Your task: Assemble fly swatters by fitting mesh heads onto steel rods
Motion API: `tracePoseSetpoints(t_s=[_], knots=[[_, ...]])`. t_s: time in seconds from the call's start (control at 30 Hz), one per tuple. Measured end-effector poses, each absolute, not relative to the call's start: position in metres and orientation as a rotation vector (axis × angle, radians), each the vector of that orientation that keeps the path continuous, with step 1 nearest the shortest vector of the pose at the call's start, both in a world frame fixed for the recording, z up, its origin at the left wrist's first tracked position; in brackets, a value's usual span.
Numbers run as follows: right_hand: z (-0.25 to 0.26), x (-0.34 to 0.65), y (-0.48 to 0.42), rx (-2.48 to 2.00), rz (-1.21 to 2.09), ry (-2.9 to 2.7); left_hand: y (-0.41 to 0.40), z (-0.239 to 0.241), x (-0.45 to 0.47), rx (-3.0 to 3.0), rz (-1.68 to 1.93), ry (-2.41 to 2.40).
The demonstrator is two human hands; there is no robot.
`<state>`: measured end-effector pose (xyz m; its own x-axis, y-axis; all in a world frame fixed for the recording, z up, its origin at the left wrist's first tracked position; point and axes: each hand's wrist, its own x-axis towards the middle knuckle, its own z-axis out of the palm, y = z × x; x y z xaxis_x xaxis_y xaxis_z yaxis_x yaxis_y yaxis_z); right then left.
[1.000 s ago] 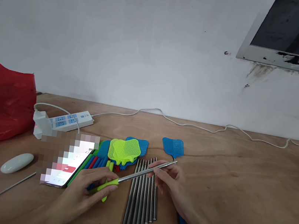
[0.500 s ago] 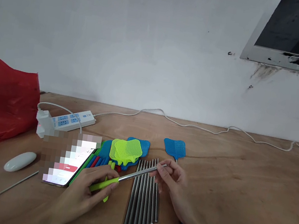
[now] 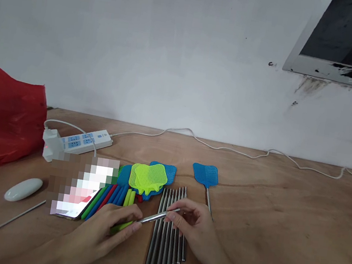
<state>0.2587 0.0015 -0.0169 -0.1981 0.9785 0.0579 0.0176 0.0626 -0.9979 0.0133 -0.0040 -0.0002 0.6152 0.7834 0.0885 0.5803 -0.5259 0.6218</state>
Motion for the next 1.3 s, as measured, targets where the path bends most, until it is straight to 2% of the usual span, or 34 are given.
tracePoseSetpoints(t_s=[0.2,0.43,1.13,1.3], knots=[[-0.016,0.254,-0.008,-1.008,1.035,-1.479,-0.01,0.005,0.012,2.347,0.397,1.022],[-0.015,0.265,0.002,-0.997,0.978,-1.316,-0.006,0.001,0.007,2.381,0.409,1.03],[-0.012,0.266,0.003,-1.037,1.029,-1.298,-0.006,0.001,0.011,2.379,0.459,1.128],[-0.018,0.27,0.014,-1.146,0.841,-1.377,-0.004,0.0,0.012,2.338,0.565,1.284]])
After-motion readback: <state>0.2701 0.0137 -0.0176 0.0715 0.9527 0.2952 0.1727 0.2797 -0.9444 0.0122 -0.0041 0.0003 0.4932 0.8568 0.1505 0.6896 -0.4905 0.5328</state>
